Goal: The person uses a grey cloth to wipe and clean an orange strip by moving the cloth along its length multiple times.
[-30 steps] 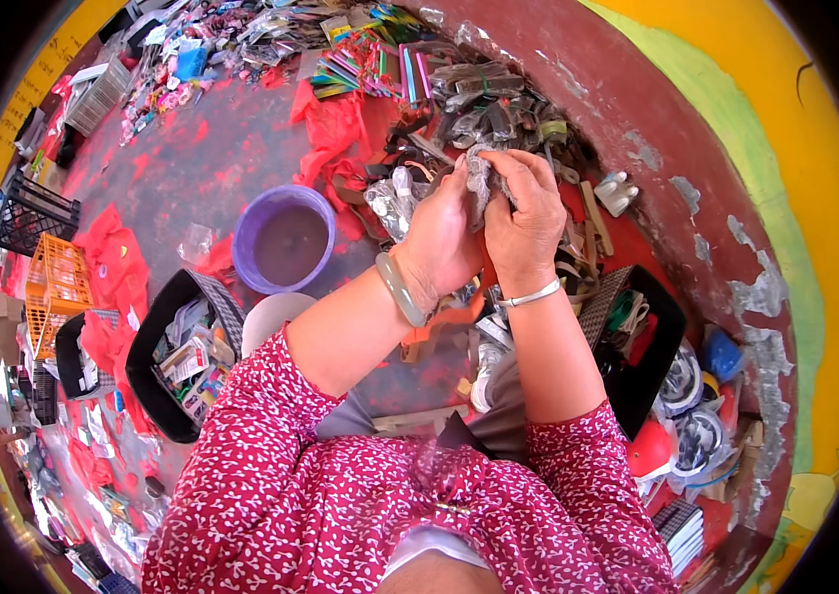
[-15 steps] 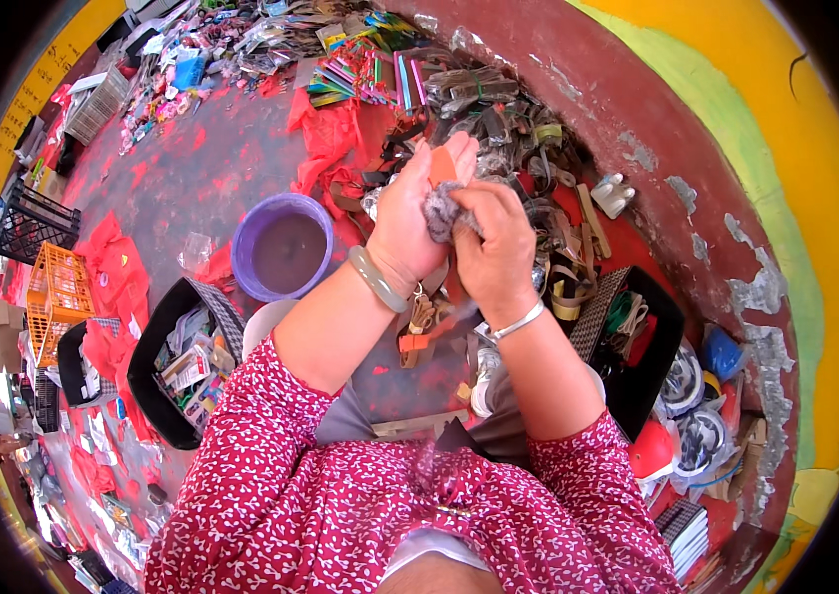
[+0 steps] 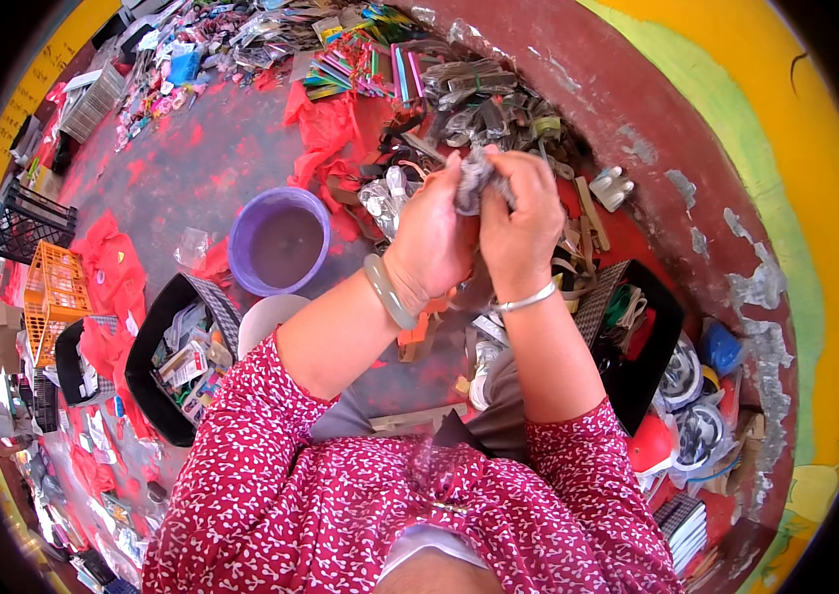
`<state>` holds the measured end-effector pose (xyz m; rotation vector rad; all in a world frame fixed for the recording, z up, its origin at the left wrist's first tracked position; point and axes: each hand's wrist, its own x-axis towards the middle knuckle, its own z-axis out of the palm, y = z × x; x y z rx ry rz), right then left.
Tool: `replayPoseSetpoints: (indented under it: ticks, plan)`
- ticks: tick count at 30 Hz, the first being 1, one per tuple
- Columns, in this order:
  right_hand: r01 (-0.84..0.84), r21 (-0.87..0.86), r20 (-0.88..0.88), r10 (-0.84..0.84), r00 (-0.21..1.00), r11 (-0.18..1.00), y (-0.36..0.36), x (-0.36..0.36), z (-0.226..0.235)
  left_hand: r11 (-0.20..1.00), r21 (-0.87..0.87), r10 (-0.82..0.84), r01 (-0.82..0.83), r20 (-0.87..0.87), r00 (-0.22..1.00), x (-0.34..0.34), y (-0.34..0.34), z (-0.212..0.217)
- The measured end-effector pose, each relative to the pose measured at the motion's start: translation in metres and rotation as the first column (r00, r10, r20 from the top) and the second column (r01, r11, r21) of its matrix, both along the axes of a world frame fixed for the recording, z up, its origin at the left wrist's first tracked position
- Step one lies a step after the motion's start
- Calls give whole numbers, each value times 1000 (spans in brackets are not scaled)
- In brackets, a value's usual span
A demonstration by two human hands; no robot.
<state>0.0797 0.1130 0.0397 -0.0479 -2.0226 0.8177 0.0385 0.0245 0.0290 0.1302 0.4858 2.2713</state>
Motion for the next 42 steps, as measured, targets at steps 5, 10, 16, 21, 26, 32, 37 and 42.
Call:
replayPoseSetpoints:
  ticks: [5, 10, 16, 21, 26, 32, 37, 42]
  plan:
    - [-89, 92, 45, 85, 995, 992, -12, 10, -6, 998, 9, 57, -56, -44, 997, -15, -6, 9]
    - [-50, -32, 43, 51, 998, 998, -6, 4, -4, 997, -15, 74, -76, -115, 991, -8, 1, 8]
    - [29, -48, -4, -29, 1000, 998, 2, -4, 1, 998, 41, 44, -46, 49, 998, -2, 5, 6]
    - [-66, 85, 22, 64, 998, 994, -9, 10, -5, 997, 59, 56, -56, 0, 998, -19, 2, 7]
    - [9, -78, 49, -5, 999, 997, 4, -6, -3, 999, 13, 31, -30, -49, 998, -3, 3, 1]
    - [-131, 41, 17, 130, 991, 991, -16, 9, -6, 997, 29, 82, -78, -161, 984, -18, -6, 10]
    - [-9, -25, -8, 8, 1000, 1000, -5, 1, -3, 998, 10, 67, -67, -79, 995, -10, 1, 5]
    - [-33, 1, 3, 33, 999, 999, -13, 2, -3, 994, -25, 102, -105, -90, 991, -11, -4, 10]
